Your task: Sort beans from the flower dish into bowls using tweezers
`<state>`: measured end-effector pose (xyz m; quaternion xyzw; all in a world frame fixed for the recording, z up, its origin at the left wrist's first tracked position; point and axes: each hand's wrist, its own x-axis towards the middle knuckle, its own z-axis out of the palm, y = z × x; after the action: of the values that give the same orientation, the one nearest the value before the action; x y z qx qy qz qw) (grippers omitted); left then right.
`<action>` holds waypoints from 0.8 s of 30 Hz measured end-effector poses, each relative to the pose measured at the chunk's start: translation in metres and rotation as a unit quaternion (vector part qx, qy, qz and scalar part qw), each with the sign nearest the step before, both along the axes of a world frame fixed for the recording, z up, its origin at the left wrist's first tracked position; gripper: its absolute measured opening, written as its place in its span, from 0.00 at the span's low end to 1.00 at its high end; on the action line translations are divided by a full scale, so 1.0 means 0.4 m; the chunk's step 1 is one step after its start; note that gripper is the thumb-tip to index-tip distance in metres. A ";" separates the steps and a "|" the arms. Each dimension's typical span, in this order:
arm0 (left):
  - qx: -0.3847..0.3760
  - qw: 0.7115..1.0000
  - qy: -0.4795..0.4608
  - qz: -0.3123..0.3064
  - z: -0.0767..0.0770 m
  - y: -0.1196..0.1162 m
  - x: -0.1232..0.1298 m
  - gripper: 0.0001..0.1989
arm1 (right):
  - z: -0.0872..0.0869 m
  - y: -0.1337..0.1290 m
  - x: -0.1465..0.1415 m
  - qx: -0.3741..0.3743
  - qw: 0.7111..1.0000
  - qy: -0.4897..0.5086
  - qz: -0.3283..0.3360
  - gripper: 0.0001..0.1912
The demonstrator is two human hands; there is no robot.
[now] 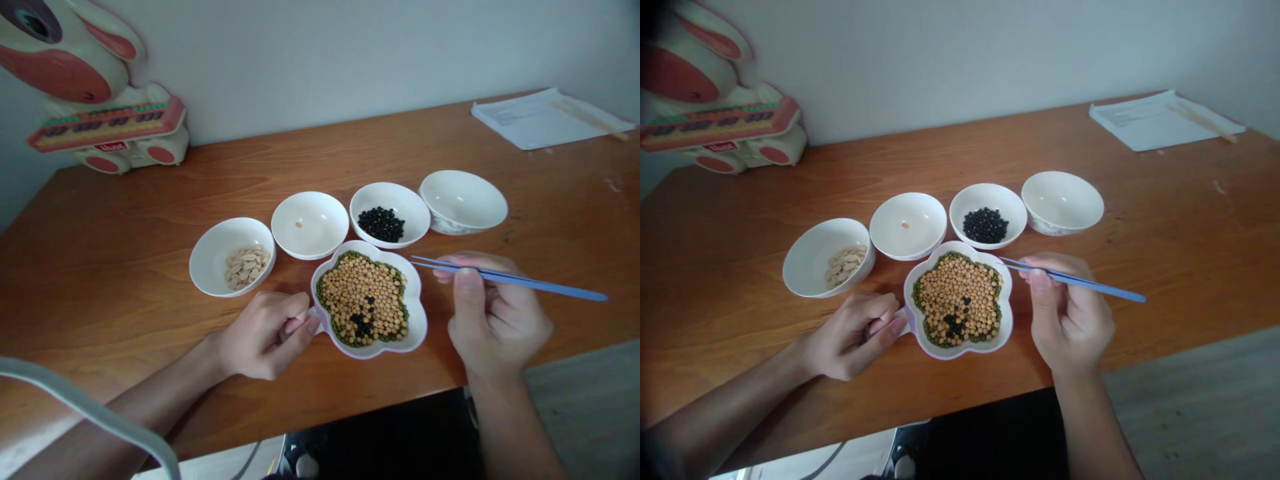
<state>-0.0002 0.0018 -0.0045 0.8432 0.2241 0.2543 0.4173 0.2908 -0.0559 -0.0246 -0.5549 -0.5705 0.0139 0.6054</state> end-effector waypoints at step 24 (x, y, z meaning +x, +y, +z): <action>-0.005 1.000 0.005 -0.002 -0.004 -0.003 -0.006 0.18 | -0.015 -0.023 0.018 -0.063 0.993 -0.091 0.036 0.02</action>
<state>-0.0026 0.0005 -0.0062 0.8428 0.2257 0.2480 0.4210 0.2979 -0.0650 -0.0304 -0.5700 -0.6407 0.0216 0.5139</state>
